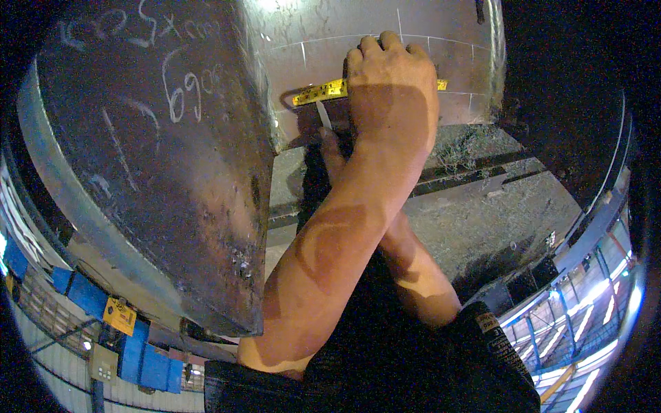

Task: The person measures and marks a large metal sheet using a tape measure, ruler, and marker. They repeatedly position the tools, draw straight lines, and adjust the sheet to continue marking across its surface.

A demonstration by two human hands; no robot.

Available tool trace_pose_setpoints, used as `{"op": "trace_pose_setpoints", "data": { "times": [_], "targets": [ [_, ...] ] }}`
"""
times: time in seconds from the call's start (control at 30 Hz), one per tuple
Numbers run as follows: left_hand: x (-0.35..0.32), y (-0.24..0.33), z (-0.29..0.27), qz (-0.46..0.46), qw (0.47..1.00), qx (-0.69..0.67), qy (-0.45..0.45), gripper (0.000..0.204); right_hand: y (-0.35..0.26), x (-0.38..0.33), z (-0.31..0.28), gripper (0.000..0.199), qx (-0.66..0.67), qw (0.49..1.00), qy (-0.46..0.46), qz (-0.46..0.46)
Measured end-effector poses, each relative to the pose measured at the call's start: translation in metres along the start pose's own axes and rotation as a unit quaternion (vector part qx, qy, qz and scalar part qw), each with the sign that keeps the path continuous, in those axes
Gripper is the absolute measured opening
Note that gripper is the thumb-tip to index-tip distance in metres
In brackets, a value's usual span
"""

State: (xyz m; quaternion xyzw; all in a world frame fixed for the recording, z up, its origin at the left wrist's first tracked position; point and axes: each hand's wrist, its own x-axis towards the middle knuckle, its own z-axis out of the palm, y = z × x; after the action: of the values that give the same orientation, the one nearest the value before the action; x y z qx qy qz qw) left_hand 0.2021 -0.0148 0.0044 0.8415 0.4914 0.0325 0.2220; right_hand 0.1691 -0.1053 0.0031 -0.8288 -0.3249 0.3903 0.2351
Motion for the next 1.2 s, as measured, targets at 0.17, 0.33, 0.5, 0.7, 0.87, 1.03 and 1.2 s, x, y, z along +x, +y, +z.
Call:
{"op": "trace_pose_setpoints", "data": {
  "times": [0.17,0.33,0.5,0.7,0.87,1.03,1.2],
  "targets": [
    [0.000,-0.001,0.000,-0.006,1.000,0.004,0.006,0.018,0.000,0.006,0.004,0.031,-0.010,1.000,0.006,-0.024],
    [0.003,0.003,0.002,0.001,1.000,0.002,0.007,0.018,0.001,0.009,0.002,0.031,-0.024,0.999,0.018,-0.038],
    [0.002,0.000,0.004,0.002,1.000,0.003,0.015,0.018,-0.001,0.008,0.005,0.032,-0.036,0.998,0.013,-0.053],
    [0.004,-0.003,0.006,-0.007,1.000,0.017,-0.007,0.018,0.002,-0.007,-0.002,0.032,-0.092,0.992,-0.022,-0.085],
    [0.007,-0.003,0.008,-0.053,0.998,0.021,-0.024,0.019,0.010,-0.056,-0.063,0.028,-0.139,0.954,-0.236,-0.126],
    [-0.033,0.002,-0.005,0.038,0.995,-0.089,-0.007,0.026,-0.009,-0.065,-0.143,0.022,-0.223,0.939,-0.253,0.072],
    [-0.148,-0.022,-0.023,0.059,0.981,-0.038,-0.181,0.034,-0.030,-0.047,-0.176,0.021,-0.229,0.959,-0.166,0.038]
  ]
}}
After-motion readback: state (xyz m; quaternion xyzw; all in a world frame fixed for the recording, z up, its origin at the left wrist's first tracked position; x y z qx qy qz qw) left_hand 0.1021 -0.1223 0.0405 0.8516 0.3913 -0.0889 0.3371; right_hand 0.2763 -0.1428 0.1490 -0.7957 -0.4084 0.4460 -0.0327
